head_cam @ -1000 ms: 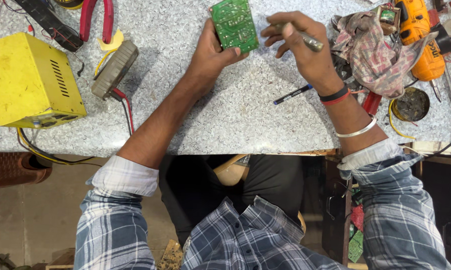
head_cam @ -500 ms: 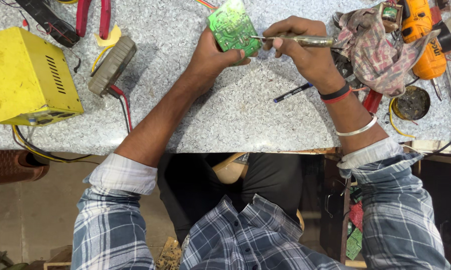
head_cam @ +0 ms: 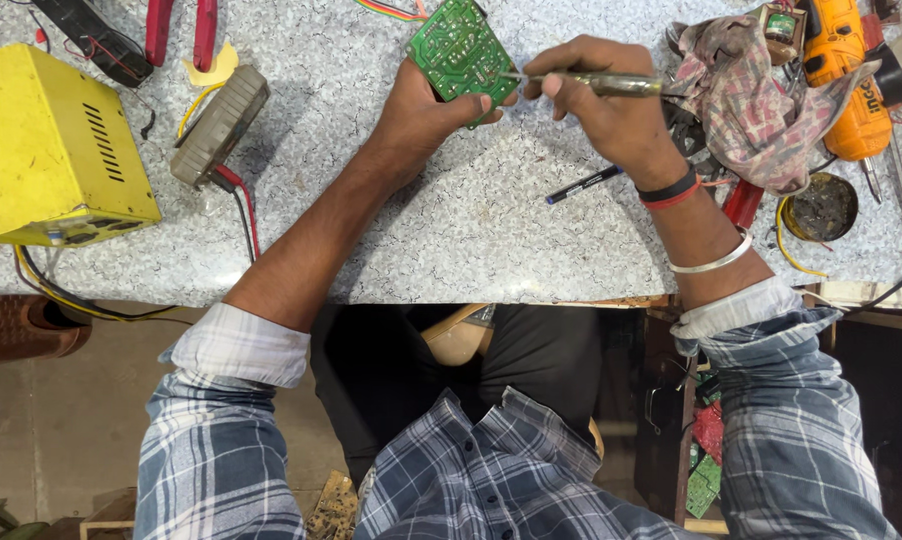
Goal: The person uses a screwdriver to scrape and clean the surface of a green circuit board, repeatedly flipping it to access both sides. The person holds the board with one hand and works with the screwdriver in the other, focusing on different areas of the board throughout the clip.
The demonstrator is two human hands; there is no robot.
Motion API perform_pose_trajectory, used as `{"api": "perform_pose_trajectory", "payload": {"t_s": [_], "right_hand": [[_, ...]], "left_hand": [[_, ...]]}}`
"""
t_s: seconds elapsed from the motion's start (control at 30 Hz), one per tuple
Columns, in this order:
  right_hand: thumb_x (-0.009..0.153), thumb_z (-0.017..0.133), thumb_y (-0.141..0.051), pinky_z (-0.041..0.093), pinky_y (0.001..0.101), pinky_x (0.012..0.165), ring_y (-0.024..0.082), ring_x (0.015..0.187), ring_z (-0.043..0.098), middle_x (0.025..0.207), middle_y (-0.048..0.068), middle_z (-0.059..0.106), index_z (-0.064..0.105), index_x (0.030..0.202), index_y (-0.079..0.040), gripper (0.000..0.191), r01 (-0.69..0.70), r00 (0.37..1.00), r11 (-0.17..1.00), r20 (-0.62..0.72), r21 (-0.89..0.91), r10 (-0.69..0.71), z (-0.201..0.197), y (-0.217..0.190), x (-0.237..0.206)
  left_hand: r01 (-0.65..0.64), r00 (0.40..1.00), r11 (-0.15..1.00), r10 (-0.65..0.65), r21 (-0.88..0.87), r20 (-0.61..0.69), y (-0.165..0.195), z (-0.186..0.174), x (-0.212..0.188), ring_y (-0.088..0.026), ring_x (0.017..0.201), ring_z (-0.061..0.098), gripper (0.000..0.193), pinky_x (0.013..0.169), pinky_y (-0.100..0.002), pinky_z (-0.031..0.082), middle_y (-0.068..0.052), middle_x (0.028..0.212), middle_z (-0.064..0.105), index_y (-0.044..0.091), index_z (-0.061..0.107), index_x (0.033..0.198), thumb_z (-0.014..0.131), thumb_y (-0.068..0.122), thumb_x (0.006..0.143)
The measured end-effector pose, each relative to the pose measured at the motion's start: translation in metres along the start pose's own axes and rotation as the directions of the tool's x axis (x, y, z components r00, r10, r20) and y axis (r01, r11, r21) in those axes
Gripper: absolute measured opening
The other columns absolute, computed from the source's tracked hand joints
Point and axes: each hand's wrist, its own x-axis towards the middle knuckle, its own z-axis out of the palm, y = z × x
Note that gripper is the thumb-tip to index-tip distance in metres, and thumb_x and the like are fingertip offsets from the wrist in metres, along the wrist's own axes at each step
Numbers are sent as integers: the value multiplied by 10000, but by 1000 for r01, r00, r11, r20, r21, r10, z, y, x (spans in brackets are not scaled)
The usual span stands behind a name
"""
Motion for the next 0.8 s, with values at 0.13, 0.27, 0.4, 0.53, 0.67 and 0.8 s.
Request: {"api": "perform_pose_trajectory", "payload": {"t_s": [0.13, 0.27, 0.4, 0.53, 0.67, 0.8], "right_hand": [[1131, 669, -202, 561, 244, 723, 108, 846, 692, 1042, 126, 762, 716, 1238, 29, 259, -2, 1000, 1000, -6, 2, 2, 1, 0, 2], [1123, 645, -193, 551, 244, 706, 105, 810, 671, 1027, 124, 753, 716, 1235, 34, 263, -10, 1000, 1000, 17, 6, 9, -2, -4, 0], [1150, 638, -185, 574, 253, 724, 129, 923, 737, 1046, 127, 754, 707, 1243, 43, 256, -10, 1000, 999, -7, 48, 11, -3, -5, 3], [1112, 637, -183, 562, 253, 686, 112, 806, 690, 1016, 124, 748, 712, 1212, 35, 251, -1, 1000, 999, 27, 39, 0, -2, -5, 4], [1116, 639, -178, 557, 256, 692, 115, 819, 688, 1017, 123, 748, 714, 1207, 37, 245, -26, 1000, 999, -6, 40, 26, 0, -8, 3], [1100, 645, -189, 548, 245, 698, 110, 825, 680, 1015, 119, 743, 714, 1209, 31, 256, -38, 999, 998, 28, 58, 36, 1, -11, 3]], "left_hand": [[-1, 1000, 1000, 1, 30, -1, 0, 0, 0, -245, 1111, 771, 320, 961, -397, 617, -172, 1174, 741, -41, 593, 1235, 667, 36, 934], [-14, 1000, 999, 14, 36, 16, 0, 1, 0, -244, 1114, 768, 299, 968, -401, 618, -178, 1167, 742, -51, 612, 1228, 658, 31, 944], [0, 1000, 1000, 0, 27, -3, 1, 1, -1, -235, 1112, 766, 304, 957, -401, 617, -169, 1170, 739, -47, 604, 1225, 669, 39, 940], [-12, 1000, 1000, 11, 9, 11, 2, 2, -1, -245, 1106, 764, 303, 963, -413, 620, -173, 1165, 740, -56, 613, 1228, 658, 21, 939], [17, 1000, 999, -18, -37, -22, 1, 2, 0, -253, 1109, 762, 334, 951, -418, 616, -164, 1178, 723, -51, 583, 1234, 666, 18, 918], [19, 1000, 998, -19, -68, -12, 1, 2, 0, -249, 1090, 753, 320, 964, -419, 667, -171, 1163, 729, -65, 610, 1234, 665, 7, 927]]}}
